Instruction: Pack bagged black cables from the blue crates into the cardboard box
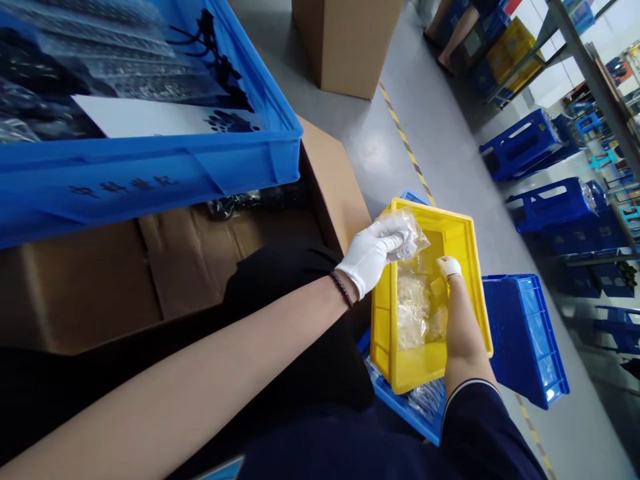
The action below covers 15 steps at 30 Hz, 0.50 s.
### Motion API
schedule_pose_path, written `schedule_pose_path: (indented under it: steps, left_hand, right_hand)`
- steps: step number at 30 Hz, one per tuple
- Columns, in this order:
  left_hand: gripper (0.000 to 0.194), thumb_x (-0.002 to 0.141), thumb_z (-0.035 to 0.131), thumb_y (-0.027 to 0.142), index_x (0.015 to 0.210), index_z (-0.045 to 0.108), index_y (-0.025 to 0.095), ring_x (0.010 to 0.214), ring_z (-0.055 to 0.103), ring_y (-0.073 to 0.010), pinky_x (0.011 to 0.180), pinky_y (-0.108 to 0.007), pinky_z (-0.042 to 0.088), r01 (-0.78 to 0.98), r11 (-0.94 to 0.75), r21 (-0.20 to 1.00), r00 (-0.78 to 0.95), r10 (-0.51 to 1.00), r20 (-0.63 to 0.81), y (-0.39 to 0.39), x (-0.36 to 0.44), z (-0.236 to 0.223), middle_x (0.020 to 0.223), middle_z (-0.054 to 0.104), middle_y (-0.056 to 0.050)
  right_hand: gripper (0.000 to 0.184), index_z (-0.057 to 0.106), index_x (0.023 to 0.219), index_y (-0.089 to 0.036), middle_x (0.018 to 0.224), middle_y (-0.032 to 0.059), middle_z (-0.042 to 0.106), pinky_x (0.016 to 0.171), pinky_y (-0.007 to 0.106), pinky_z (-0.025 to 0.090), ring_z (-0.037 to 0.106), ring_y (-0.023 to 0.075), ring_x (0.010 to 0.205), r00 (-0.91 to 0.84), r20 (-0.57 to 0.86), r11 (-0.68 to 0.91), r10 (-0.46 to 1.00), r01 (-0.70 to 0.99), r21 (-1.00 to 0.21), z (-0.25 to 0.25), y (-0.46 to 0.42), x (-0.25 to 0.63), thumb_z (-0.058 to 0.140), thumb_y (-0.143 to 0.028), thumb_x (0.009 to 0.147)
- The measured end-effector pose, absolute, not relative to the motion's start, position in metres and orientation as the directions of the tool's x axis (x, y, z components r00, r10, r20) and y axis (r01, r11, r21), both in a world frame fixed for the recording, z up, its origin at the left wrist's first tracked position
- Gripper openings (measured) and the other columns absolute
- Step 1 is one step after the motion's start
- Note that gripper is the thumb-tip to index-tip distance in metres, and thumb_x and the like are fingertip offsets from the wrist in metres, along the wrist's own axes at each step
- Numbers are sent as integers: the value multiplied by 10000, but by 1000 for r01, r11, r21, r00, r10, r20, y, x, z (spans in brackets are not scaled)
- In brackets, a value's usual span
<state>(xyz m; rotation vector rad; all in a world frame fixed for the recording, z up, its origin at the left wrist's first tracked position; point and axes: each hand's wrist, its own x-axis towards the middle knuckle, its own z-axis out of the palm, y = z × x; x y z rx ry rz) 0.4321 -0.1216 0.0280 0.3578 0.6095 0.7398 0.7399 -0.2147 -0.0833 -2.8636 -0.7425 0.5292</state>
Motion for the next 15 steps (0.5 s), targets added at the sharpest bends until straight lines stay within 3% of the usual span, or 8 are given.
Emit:
schedule_pose_path:
  steps: [5, 9, 12, 15]
  left_hand:
    - [227, 809, 683, 66, 1030, 714, 108, 950, 688, -209, 905, -378, 574, -475, 694, 541, 573, 710, -409, -121, 435, 25, 1032, 706, -82]
    - [236, 825, 654, 58, 1037, 716, 141, 1026, 673, -202, 956, -383, 557, -479, 688, 545, 554, 718, -420, -120, 435, 24, 1094, 700, -71]
    - [228, 849, 634, 109, 1056, 718, 160, 1083, 657, -227, 965, -414, 548, -407, 697, 590, 587, 695, -416, -119, 431, 22, 1151, 687, -77]
    - [262, 812, 686, 177, 1069, 735, 190, 1214, 590, -271, 1006, -439, 517, -260, 652, 712, 717, 625, -310, -122, 428, 21, 1256, 654, -85]
  right_hand:
    - [582, 666, 1172, -75, 1122, 219, 699, 853, 342, 531, 673, 276, 997, 840, -381, -921, 387, 333, -202, -141, -225, 721, 699, -434, 715]
    - [360, 716, 972, -133, 999, 166, 731, 826, 318, 530, 683, 256, 945, 836, -383, -911, 392, 295, -289, -139, -222, 724, 671, -401, 735]
    - [308, 675, 956, -169, 997, 104, 730, 800, 271, 525, 679, 195, 921, 833, -320, -861, 451, 312, -402, -110, -220, 716, 557, -426, 832]
    - [360, 614, 965, -187, 913, 43, 715, 669, 242, 514, 657, 142, 742, 755, -178, -638, 631, 375, -673, -59, -220, 677, 532, -523, 865]
